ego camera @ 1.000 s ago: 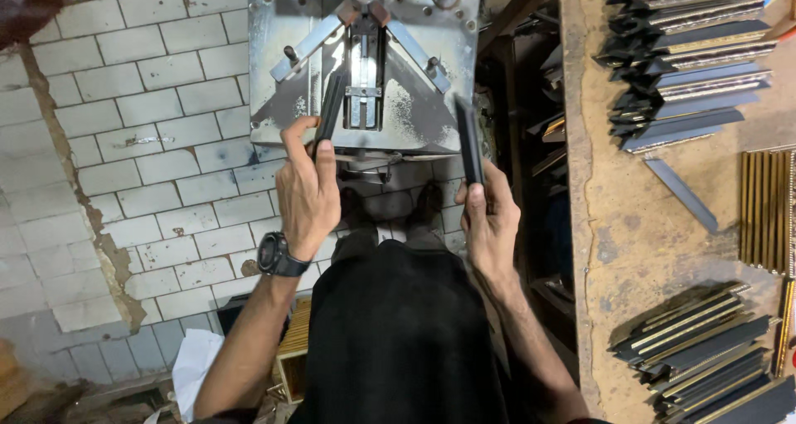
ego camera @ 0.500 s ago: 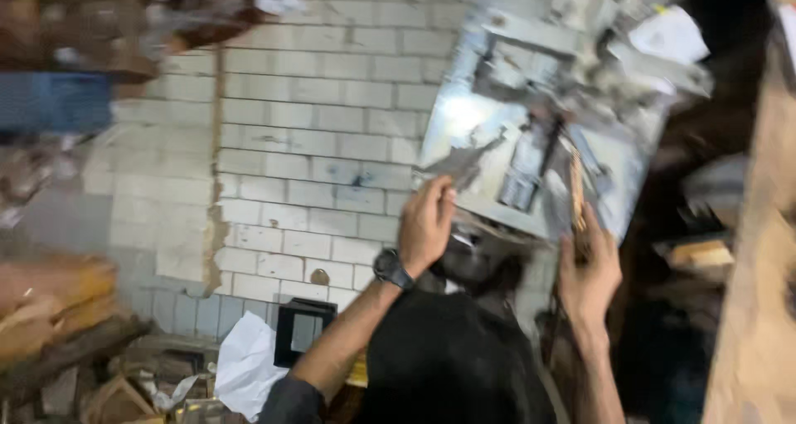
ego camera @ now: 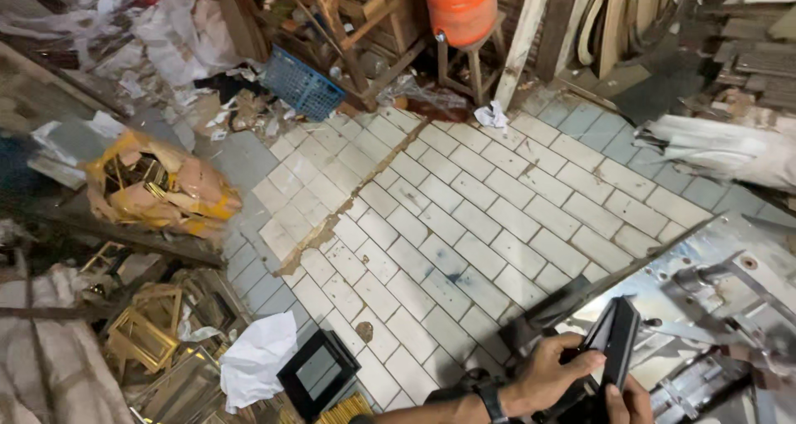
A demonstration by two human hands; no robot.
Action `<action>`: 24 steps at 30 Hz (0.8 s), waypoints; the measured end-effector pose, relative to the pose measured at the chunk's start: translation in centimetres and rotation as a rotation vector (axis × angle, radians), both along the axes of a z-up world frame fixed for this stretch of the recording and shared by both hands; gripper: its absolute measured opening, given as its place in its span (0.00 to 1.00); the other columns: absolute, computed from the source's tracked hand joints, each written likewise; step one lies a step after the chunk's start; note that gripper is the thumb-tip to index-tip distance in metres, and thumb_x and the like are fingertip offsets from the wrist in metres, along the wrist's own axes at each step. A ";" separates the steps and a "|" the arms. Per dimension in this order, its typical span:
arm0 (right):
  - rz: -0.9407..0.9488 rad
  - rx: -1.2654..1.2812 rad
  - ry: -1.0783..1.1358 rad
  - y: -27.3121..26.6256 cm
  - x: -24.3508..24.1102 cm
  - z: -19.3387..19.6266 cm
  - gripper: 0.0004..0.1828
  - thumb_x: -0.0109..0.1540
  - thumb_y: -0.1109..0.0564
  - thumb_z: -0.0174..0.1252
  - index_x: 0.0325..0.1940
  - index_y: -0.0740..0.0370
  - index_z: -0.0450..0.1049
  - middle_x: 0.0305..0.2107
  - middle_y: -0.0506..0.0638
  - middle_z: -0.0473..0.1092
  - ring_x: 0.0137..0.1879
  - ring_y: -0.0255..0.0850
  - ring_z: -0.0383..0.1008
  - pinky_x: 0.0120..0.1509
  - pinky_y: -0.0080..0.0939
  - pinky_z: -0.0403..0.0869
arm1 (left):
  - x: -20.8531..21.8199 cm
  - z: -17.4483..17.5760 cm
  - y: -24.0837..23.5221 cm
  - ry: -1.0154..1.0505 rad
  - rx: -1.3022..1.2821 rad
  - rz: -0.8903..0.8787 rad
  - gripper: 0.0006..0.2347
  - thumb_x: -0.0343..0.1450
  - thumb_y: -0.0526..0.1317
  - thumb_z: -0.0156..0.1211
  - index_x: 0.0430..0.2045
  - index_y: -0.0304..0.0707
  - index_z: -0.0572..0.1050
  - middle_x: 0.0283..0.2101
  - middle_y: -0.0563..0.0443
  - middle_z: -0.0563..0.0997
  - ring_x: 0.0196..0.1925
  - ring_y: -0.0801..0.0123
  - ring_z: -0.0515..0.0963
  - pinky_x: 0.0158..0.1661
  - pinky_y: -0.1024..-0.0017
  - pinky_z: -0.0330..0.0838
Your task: The person assembles gold picture frames by placing four mitered frame pieces into a corner-joining machine and pressing the foot pedal to secure the corners. The person repeats this process for multiple frames, stacking completed frames on the table.
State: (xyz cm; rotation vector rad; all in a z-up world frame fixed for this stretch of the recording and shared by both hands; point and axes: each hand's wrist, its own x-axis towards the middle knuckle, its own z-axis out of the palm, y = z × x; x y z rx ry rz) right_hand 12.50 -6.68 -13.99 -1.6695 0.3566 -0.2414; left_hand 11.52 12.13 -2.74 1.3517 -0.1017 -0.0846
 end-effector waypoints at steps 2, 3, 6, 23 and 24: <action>0.077 0.039 -0.107 2.4 -3.2 4.5 0.18 0.72 0.62 0.51 0.66 0.70 0.70 0.46 0.58 0.74 0.51 0.39 0.73 0.60 0.38 0.69 | -0.4 1.6 0.0 0.112 -0.140 -0.050 0.13 0.77 0.43 0.66 0.38 0.27 0.78 0.32 0.61 0.74 0.36 0.84 0.69 0.34 0.77 0.64; 0.095 0.028 -0.136 3.1 -5.5 7.3 0.18 0.72 0.62 0.50 0.66 0.70 0.70 0.46 0.58 0.74 0.52 0.39 0.73 0.61 0.38 0.69 | -0.8 2.5 -0.3 0.179 -0.217 -0.094 0.12 0.74 0.42 0.67 0.41 0.28 0.79 0.34 0.61 0.77 0.35 0.85 0.71 0.33 0.78 0.65; 0.046 -0.025 -0.113 7.2 -8.2 13.8 0.26 0.68 0.63 0.52 0.70 0.68 0.59 0.54 0.55 0.68 0.59 0.38 0.69 0.65 0.38 0.67 | -0.4 4.3 1.0 0.237 -0.314 -0.183 0.11 0.71 0.39 0.69 0.41 0.29 0.80 0.33 0.60 0.79 0.33 0.86 0.74 0.31 0.83 0.67; -0.064 -0.013 -0.077 1.6 -17.8 23.6 0.36 0.56 0.79 0.61 0.68 0.69 0.66 0.60 0.60 0.69 0.46 0.38 0.78 0.49 0.38 0.81 | -3.6 10.8 -5.6 0.273 -0.178 -0.525 0.11 0.71 0.37 0.68 0.39 0.25 0.78 0.36 0.53 0.82 0.37 0.82 0.78 0.39 0.80 0.75; -0.083 -0.023 -0.095 1.3 -18.3 23.2 0.36 0.56 0.80 0.59 0.69 0.70 0.66 0.60 0.60 0.68 0.44 0.38 0.77 0.49 0.40 0.81 | -4.3 10.7 -6.0 0.272 -0.169 -0.551 0.11 0.70 0.38 0.68 0.40 0.27 0.78 0.37 0.54 0.83 0.37 0.83 0.78 0.39 0.81 0.75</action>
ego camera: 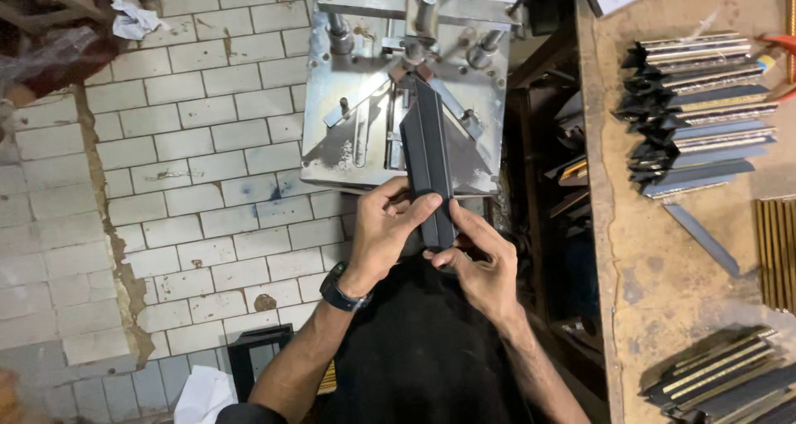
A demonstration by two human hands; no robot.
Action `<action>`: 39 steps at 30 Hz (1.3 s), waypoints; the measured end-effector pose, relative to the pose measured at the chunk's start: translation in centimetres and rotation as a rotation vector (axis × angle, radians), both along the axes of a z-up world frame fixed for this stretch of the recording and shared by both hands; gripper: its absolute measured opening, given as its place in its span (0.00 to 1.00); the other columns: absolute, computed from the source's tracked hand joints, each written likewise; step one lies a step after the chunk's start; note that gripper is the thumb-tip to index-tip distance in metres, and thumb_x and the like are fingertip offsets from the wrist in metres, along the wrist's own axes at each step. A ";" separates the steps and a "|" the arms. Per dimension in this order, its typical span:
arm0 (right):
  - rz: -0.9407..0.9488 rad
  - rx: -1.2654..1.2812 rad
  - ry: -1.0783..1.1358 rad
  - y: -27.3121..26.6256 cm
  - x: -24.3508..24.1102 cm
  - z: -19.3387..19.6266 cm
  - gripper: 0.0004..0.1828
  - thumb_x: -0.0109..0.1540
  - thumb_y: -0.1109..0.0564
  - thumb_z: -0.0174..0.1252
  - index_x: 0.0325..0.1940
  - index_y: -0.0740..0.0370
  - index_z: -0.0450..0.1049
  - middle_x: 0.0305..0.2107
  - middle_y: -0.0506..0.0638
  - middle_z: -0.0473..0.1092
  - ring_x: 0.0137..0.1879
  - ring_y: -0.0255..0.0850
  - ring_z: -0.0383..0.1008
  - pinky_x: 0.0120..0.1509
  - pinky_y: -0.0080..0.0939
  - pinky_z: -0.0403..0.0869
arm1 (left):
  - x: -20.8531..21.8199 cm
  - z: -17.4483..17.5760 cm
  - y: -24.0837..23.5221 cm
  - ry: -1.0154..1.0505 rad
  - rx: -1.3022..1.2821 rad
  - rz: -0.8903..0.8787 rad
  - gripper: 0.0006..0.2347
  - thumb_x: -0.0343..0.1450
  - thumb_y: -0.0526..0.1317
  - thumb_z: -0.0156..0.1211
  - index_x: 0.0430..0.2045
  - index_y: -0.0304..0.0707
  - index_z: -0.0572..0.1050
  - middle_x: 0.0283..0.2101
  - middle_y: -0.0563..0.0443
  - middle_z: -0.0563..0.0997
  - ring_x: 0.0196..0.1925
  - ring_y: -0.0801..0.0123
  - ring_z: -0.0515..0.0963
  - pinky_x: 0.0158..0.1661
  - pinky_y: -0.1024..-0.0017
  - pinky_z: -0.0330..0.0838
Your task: The person assembles gold picture frames by placing four mitered frame pieces into a corner-joining machine and pressing the foot pedal to secure the corners. The person repeats this process for multiple frames, stacking completed frames on the table.
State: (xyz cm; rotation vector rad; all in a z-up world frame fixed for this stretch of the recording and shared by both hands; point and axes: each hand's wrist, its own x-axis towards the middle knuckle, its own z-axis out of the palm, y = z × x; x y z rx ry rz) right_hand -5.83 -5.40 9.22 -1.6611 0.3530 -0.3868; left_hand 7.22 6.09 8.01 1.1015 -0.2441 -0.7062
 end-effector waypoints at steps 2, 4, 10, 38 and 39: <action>-0.024 0.041 -0.007 -0.9 -1.0 -0.7 0.36 0.58 0.81 0.57 0.70 0.69 0.66 0.57 0.60 0.70 0.42 0.38 0.77 0.49 0.41 0.81 | -1.3 0.0 -0.8 -0.059 0.160 -0.005 0.11 0.72 0.37 0.70 0.38 0.22 0.80 0.31 0.50 0.75 0.31 0.79 0.67 0.32 0.78 0.64; -0.030 0.072 -0.004 -1.5 -2.4 -0.7 0.35 0.58 0.80 0.57 0.70 0.69 0.67 0.54 0.59 0.71 0.41 0.37 0.78 0.49 0.41 0.82 | -2.3 0.3 -1.5 -0.071 0.161 0.002 0.11 0.72 0.37 0.70 0.39 0.22 0.80 0.31 0.50 0.75 0.31 0.80 0.67 0.32 0.79 0.63; 0.100 -0.038 -0.143 -3.6 -2.8 -0.4 0.43 0.54 0.65 0.69 0.71 0.66 0.57 0.55 0.58 0.69 0.58 0.42 0.73 0.63 0.40 0.74 | -3.9 1.8 -2.6 -0.261 0.334 0.061 0.11 0.73 0.38 0.67 0.41 0.23 0.81 0.33 0.47 0.73 0.34 0.72 0.69 0.34 0.72 0.62; -0.249 -1.174 0.309 -9.7 13.1 -14.1 0.18 0.69 0.50 0.64 0.64 0.41 0.79 0.53 0.53 0.64 0.58 0.49 0.58 0.59 0.52 0.57 | 16.8 -12.8 -1.5 -1.402 0.888 0.208 0.13 0.75 0.45 0.72 0.55 0.56 0.83 0.46 0.50 0.68 0.50 0.58 0.62 0.49 0.58 0.57; -0.252 -1.131 0.310 -10.0 13.8 -14.2 0.17 0.69 0.48 0.65 0.63 0.41 0.79 0.52 0.52 0.64 0.58 0.48 0.59 0.59 0.52 0.57 | 16.9 -13.0 -1.7 -1.380 0.880 0.187 0.14 0.75 0.44 0.72 0.56 0.56 0.83 0.45 0.53 0.68 0.50 0.60 0.62 0.50 0.59 0.57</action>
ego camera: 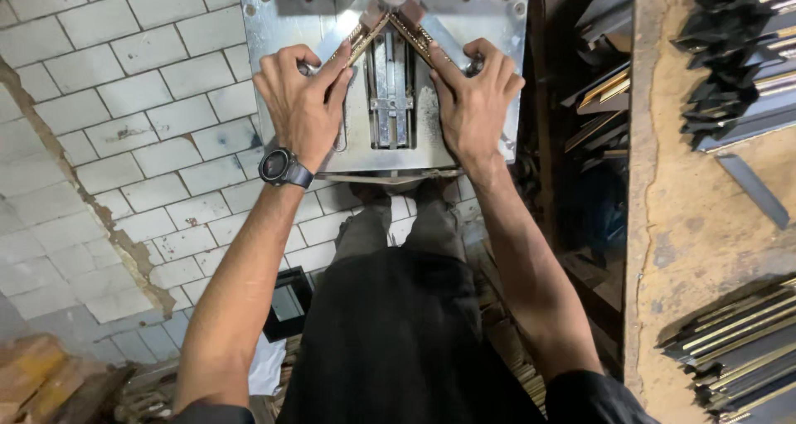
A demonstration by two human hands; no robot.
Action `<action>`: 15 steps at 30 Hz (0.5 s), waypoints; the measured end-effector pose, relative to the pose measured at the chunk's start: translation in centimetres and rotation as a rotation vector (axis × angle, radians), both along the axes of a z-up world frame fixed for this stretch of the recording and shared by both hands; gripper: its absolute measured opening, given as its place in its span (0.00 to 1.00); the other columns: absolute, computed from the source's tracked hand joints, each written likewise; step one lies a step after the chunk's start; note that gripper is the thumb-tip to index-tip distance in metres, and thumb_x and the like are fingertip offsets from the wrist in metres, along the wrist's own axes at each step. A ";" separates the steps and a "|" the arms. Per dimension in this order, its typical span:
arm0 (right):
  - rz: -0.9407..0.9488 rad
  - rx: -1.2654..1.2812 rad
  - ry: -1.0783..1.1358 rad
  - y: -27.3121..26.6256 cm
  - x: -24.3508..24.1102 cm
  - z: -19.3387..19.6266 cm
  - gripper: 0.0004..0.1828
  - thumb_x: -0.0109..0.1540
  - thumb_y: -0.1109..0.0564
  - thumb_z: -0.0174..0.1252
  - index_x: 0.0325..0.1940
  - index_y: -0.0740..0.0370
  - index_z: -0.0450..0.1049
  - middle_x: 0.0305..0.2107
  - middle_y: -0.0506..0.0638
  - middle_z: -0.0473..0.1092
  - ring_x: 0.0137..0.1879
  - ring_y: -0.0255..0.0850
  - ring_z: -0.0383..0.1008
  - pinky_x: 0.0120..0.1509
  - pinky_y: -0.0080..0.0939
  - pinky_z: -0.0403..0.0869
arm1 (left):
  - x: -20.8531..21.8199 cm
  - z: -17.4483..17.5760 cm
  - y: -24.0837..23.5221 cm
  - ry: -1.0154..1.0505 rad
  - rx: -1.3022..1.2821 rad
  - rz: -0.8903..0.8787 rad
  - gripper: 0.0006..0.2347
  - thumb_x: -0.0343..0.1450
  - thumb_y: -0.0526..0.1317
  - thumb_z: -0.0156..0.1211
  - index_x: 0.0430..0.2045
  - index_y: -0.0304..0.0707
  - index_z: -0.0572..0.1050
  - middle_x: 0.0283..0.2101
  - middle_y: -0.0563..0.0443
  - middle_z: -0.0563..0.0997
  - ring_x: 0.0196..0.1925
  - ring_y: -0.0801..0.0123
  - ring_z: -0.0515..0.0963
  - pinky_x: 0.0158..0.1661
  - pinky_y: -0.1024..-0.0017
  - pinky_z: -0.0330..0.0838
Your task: The person assembles gold picture frames by placing four mitered frame pieces into a corner-joining machine and pressing the foot pedal to secure the corners. The person repeats this process for multiple frames, stacking completed frames on the table.
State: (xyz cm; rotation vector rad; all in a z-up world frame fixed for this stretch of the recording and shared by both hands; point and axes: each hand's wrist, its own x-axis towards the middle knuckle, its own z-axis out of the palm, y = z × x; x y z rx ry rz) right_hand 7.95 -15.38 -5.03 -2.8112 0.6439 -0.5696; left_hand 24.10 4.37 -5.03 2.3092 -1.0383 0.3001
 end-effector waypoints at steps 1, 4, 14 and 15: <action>-0.004 -0.024 -0.005 -0.2 0.4 -0.2 0.17 0.69 0.48 0.65 0.64 0.41 0.79 0.52 0.52 0.64 0.58 0.48 0.58 0.59 0.52 0.57 | 0.4 -0.4 -0.2 0.021 -0.012 -0.009 0.14 0.75 0.45 0.73 0.55 0.56 0.84 0.44 0.54 0.69 0.49 0.60 0.63 0.50 0.59 0.58; 0.014 -0.071 0.000 -0.6 1.1 -1.2 0.17 0.71 0.47 0.65 0.65 0.40 0.79 0.52 0.50 0.63 0.58 0.47 0.58 0.60 0.52 0.57 | 0.3 -2.1 0.3 0.053 -0.030 -0.010 0.13 0.74 0.46 0.75 0.52 0.56 0.84 0.40 0.58 0.70 0.48 0.61 0.64 0.49 0.60 0.59; -0.003 -0.070 0.000 -0.5 1.2 -0.9 0.15 0.72 0.48 0.66 0.65 0.42 0.80 0.43 0.48 0.59 0.52 0.47 0.54 0.58 0.51 0.56 | 0.9 -1.4 -0.5 -0.017 -0.017 -0.002 0.10 0.74 0.46 0.75 0.49 0.58 0.85 0.33 0.59 0.68 0.41 0.62 0.61 0.44 0.63 0.59; 0.001 -0.074 0.001 -0.3 1.2 -1.1 0.15 0.72 0.48 0.66 0.64 0.43 0.80 0.42 0.48 0.59 0.51 0.47 0.54 0.57 0.50 0.56 | 0.8 -1.6 -0.4 -0.042 -0.021 0.007 0.10 0.73 0.46 0.75 0.49 0.59 0.86 0.32 0.59 0.68 0.40 0.62 0.61 0.43 0.64 0.59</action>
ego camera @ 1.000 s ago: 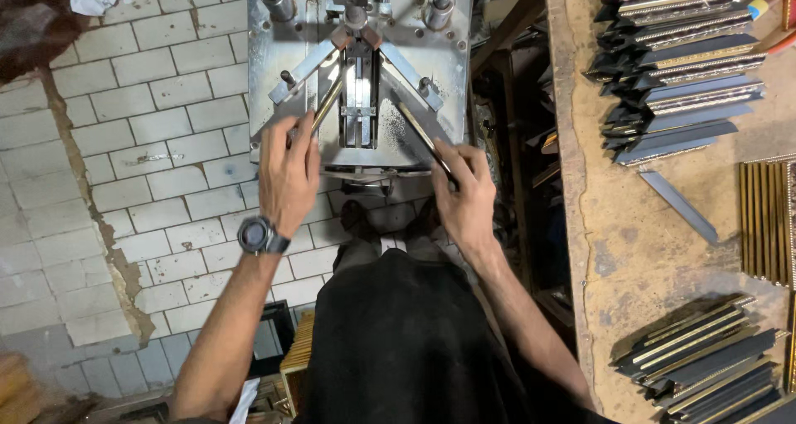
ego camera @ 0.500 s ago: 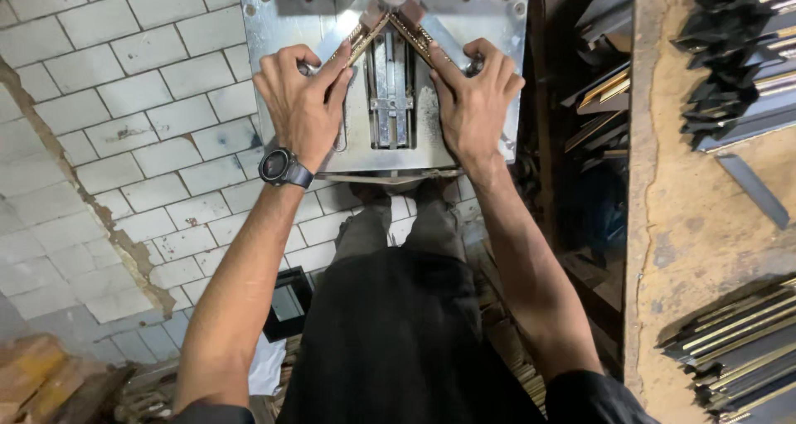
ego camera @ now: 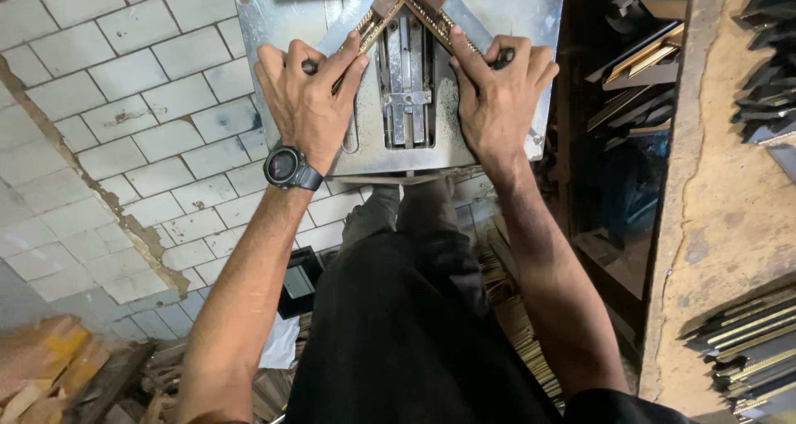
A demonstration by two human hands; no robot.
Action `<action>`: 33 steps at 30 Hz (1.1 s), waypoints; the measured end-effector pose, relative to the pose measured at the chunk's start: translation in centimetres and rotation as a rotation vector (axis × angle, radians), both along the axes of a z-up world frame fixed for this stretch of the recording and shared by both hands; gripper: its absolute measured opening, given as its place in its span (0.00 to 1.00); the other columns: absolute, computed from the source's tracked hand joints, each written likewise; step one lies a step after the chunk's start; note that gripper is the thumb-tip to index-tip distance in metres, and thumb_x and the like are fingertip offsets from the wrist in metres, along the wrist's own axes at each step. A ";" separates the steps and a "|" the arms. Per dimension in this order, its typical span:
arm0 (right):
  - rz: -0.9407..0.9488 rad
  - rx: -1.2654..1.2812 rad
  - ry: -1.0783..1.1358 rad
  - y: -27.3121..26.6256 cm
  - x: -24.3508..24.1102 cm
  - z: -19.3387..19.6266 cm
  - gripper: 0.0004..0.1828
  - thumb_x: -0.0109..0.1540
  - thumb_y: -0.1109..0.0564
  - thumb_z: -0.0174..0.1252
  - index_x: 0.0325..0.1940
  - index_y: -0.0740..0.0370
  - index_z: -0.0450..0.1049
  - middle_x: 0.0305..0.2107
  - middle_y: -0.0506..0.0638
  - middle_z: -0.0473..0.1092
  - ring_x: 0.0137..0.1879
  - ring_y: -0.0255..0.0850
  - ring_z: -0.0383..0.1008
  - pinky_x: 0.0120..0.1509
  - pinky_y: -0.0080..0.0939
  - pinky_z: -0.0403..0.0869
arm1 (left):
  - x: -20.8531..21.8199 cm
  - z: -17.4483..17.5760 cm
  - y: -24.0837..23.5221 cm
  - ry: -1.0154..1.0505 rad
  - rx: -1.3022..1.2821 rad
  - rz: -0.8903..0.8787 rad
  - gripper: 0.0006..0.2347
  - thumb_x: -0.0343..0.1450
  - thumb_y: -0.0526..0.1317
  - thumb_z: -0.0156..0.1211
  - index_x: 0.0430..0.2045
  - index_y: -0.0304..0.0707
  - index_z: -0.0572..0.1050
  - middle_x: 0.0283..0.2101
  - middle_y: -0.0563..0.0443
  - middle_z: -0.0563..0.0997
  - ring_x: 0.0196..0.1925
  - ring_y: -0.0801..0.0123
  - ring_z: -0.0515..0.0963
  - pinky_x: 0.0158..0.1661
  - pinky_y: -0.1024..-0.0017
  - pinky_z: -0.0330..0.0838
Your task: The person assembles gold picture frames by placing four mitered frame pieces into a corner-joining machine and pressing the foot pedal to secure the corners. The person repeats this process for multiple frames, stacking completed frames on the table.
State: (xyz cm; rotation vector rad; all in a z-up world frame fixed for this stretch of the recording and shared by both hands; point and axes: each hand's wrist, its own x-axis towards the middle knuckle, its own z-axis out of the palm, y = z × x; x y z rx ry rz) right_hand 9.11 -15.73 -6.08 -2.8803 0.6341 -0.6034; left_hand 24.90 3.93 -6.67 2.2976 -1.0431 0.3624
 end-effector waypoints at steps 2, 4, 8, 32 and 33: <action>0.007 -0.019 -0.018 0.2 -0.3 -0.3 0.16 0.71 0.50 0.65 0.65 0.43 0.81 0.42 0.48 0.59 0.50 0.47 0.54 0.55 0.50 0.56 | -0.5 -0.6 0.5 0.022 -0.025 -0.013 0.10 0.74 0.46 0.75 0.48 0.57 0.86 0.31 0.59 0.68 0.41 0.62 0.61 0.43 0.64 0.59; 0.020 -0.027 -0.052 0.1 -0.3 -0.6 0.15 0.71 0.50 0.65 0.63 0.44 0.81 0.42 0.48 0.60 0.49 0.46 0.55 0.54 0.50 0.56 | -0.5 -1.0 0.8 0.023 -0.043 -0.012 0.10 0.74 0.47 0.75 0.48 0.56 0.86 0.31 0.59 0.68 0.41 0.62 0.61 0.44 0.64 0.59; 0.031 0.012 -0.128 -0.3 -0.6 -0.8 0.10 0.71 0.48 0.68 0.55 0.49 0.82 0.41 0.47 0.64 0.49 0.46 0.57 0.53 0.50 0.57 | -0.1 -1.2 0.5 0.018 -0.078 -0.031 0.10 0.74 0.47 0.75 0.47 0.53 0.86 0.31 0.60 0.68 0.41 0.63 0.61 0.44 0.64 0.59; -0.019 0.093 -0.198 0.4 -0.4 2.2 0.09 0.64 0.48 0.68 0.47 0.48 0.82 0.40 0.48 0.66 0.52 0.49 0.63 0.56 0.54 0.59 | -0.6 -0.1 -0.2 -0.004 -0.015 0.025 0.06 0.72 0.46 0.76 0.41 0.56 0.86 0.34 0.58 0.72 0.44 0.61 0.68 0.53 0.55 0.61; -0.031 0.117 -0.200 1.2 -1.1 1.9 0.10 0.62 0.47 0.69 0.45 0.50 0.82 0.42 0.49 0.67 0.53 0.49 0.64 0.56 0.54 0.60 | -1.4 -0.8 1.2 0.033 -0.033 -0.013 0.08 0.72 0.44 0.75 0.42 0.53 0.87 0.37 0.56 0.73 0.46 0.57 0.69 0.52 0.55 0.61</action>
